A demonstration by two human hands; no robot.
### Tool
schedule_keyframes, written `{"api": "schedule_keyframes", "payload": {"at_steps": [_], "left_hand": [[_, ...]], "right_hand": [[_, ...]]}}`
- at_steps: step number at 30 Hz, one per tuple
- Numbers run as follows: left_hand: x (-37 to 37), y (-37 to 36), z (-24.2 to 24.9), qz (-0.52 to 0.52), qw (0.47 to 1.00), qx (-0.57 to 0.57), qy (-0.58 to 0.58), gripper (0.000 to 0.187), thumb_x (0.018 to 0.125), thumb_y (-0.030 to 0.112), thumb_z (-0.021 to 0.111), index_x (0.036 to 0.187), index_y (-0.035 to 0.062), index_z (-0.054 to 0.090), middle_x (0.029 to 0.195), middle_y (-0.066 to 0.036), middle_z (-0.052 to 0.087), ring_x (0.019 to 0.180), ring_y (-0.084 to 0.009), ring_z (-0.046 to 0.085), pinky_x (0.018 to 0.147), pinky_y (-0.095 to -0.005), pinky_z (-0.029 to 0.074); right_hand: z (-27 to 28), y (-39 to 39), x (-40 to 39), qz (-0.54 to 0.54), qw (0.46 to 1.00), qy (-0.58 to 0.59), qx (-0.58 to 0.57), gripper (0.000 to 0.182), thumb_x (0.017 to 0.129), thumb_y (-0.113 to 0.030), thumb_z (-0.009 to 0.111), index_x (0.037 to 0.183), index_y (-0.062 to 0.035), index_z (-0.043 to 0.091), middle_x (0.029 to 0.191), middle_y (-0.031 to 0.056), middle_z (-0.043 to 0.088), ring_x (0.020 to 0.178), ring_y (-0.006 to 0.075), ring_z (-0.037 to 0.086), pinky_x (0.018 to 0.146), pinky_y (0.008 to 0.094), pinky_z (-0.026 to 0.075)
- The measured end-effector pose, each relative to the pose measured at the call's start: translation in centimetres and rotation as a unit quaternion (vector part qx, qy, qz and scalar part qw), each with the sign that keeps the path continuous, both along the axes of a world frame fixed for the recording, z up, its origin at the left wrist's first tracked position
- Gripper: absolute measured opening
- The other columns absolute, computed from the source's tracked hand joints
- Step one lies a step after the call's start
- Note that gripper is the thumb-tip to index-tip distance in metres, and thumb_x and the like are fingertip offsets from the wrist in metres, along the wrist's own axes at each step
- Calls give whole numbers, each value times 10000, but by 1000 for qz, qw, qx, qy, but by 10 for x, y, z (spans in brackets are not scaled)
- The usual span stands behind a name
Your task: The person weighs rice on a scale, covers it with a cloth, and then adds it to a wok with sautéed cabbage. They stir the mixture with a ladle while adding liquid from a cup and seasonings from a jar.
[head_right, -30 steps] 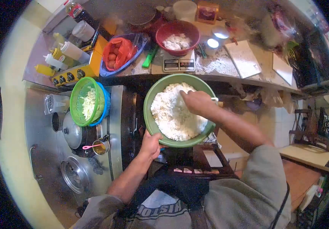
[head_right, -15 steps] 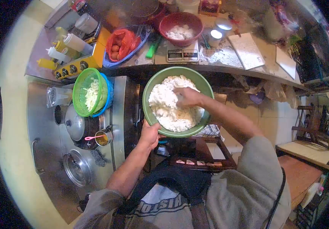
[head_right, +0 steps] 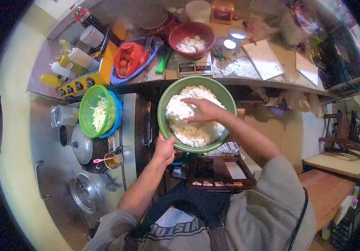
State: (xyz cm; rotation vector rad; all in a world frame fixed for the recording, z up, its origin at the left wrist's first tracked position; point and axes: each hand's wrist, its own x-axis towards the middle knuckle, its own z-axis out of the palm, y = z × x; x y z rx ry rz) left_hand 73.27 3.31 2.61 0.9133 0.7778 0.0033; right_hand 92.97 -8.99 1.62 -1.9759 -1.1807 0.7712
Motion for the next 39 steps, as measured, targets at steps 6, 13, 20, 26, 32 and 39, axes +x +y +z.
{"api": "schedule_keyframes", "payload": {"at_steps": [6,13,20,26,32,39], "left_hand": [[26,8,5,-16,1000,-2,-25,645,728,-105,456,1319,110,310,1130,-129,515,851,-276,643,535,-372,606],[40,11,17,4,1000,9,-29,638,719,-83,463,1315,91,317,1122,-119,512,881,-273,625,583,-413,604],[22,6,11,12,1000,-2,4,635,708,-75,472,1309,86,344,1101,-114,527,908,-274,617,588,-415,605],[-13,0,-12,18,1000,-8,22,640,717,-85,467,1316,108,345,1106,-110,540,898,-265,620,540,-403,586],[-38,-8,-20,30,1000,3,2,631,721,-108,461,1306,113,374,1092,-81,547,909,-226,613,698,-370,578],[-39,-21,-15,9,1000,4,3,642,723,-121,447,1320,97,364,1122,-95,546,963,-228,604,728,-349,565]], "right_hand": [[50,-18,63,-31,998,47,26,899,673,-476,796,1381,-85,404,1307,220,508,1212,326,493,1015,413,413],[114,25,178,-55,997,-56,-16,810,771,-348,752,1413,-77,341,1367,182,452,1279,290,420,1075,407,351],[90,78,209,-118,896,-398,-155,578,859,-105,547,1389,-275,391,1147,191,597,992,354,614,806,436,509],[116,15,110,-99,954,-246,-140,641,816,-101,579,1411,-203,361,1130,197,618,994,357,625,821,430,517],[42,-23,14,69,911,-167,-372,609,838,-99,482,1408,-288,380,957,117,677,766,276,677,669,412,562],[-2,-7,-37,70,968,-52,-234,631,774,-148,589,1378,-204,418,1021,195,648,933,352,632,819,456,496]]}}
